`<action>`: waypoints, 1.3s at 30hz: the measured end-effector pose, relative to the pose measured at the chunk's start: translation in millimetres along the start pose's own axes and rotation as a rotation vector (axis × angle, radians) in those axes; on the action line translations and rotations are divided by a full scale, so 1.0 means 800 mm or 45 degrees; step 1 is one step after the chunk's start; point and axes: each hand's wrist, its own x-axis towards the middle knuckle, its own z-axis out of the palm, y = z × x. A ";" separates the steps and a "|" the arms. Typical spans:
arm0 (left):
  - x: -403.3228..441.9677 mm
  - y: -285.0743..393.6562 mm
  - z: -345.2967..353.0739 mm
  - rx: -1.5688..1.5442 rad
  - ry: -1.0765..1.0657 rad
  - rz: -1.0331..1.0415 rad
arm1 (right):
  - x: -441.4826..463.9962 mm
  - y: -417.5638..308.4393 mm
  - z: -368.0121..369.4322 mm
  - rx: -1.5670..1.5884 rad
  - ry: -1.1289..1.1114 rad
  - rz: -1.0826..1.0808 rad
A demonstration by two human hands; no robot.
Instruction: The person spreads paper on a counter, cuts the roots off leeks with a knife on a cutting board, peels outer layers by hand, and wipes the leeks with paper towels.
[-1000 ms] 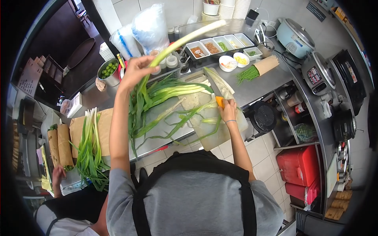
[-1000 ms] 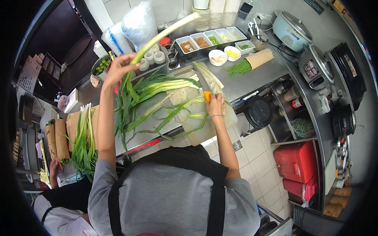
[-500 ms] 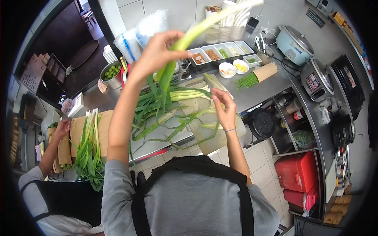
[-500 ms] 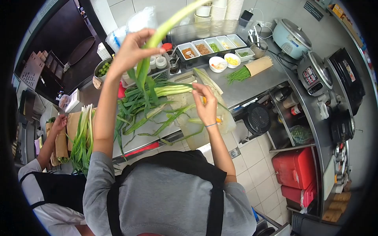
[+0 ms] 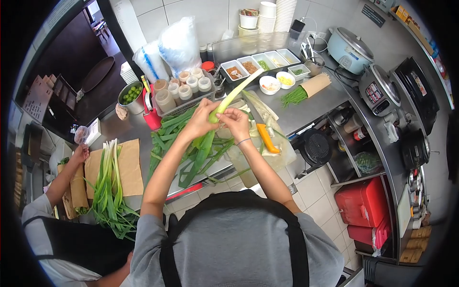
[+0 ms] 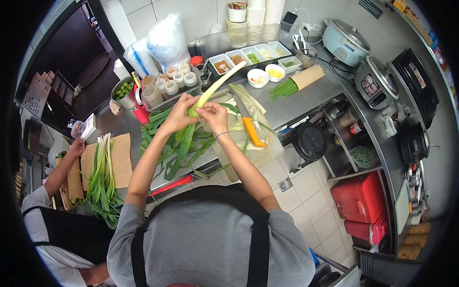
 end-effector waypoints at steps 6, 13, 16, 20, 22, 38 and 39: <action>-0.010 -0.025 -0.001 -0.035 -0.025 -0.063 | 0.007 0.033 -0.008 0.078 -0.107 0.003; -0.046 -0.056 -0.020 0.055 -0.133 -0.093 | 0.022 0.055 -0.068 -0.707 0.255 -0.197; -0.071 -0.071 -0.023 0.056 -0.224 -0.110 | 0.041 0.053 -0.113 -1.011 0.336 -0.321; -0.098 -0.062 -0.035 0.070 -0.277 -0.114 | 0.057 0.038 -0.154 -1.315 0.391 -0.248; -0.109 -0.053 -0.049 0.058 -0.301 -0.144 | 0.067 0.033 -0.178 -1.407 0.427 -0.210; -0.157 -0.071 -0.117 -0.289 -0.250 -0.317 | 0.043 0.005 -0.279 -1.496 0.200 -0.333; -0.150 -0.079 -0.111 -0.425 -0.236 -0.301 | 0.025 0.005 -0.248 -1.497 0.076 -0.333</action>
